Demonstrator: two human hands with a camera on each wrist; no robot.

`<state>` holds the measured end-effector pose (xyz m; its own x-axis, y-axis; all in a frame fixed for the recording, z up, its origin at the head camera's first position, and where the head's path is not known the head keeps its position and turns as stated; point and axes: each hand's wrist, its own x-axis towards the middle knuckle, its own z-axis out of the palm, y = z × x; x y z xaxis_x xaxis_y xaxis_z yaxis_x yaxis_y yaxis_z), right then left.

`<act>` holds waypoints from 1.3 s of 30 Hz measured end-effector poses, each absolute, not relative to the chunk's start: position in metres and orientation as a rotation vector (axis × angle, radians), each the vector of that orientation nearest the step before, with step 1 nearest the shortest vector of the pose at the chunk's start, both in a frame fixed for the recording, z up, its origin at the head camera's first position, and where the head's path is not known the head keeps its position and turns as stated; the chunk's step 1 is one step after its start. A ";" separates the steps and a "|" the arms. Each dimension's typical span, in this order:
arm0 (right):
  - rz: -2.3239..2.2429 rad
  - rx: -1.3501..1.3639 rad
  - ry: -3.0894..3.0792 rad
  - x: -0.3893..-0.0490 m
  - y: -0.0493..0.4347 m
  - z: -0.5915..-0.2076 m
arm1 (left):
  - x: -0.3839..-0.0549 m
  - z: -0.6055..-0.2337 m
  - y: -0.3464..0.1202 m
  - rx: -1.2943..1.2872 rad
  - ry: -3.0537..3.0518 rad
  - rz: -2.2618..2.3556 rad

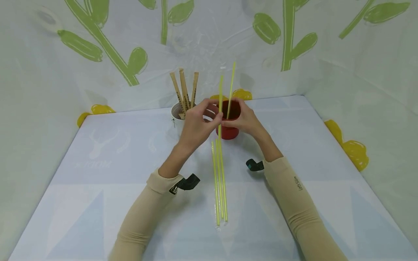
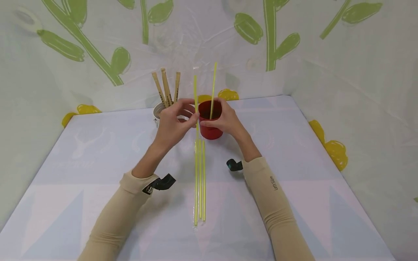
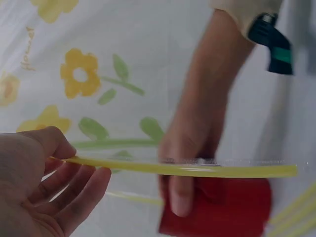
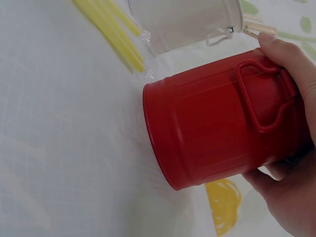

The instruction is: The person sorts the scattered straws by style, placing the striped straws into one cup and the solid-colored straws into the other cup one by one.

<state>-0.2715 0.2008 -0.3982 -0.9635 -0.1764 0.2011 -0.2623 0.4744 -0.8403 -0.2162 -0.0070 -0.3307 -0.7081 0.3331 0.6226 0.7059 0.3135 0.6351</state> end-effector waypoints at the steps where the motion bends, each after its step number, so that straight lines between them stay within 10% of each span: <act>1: 1.516 0.394 -2.621 -0.272 0.201 -0.398 | -0.217 -0.325 -0.004 -0.935 -2.189 -1.345; 39: 1.520 0.281 -2.691 -0.271 0.197 -0.393 | -0.270 -0.251 0.028 -0.745 -2.139 -1.345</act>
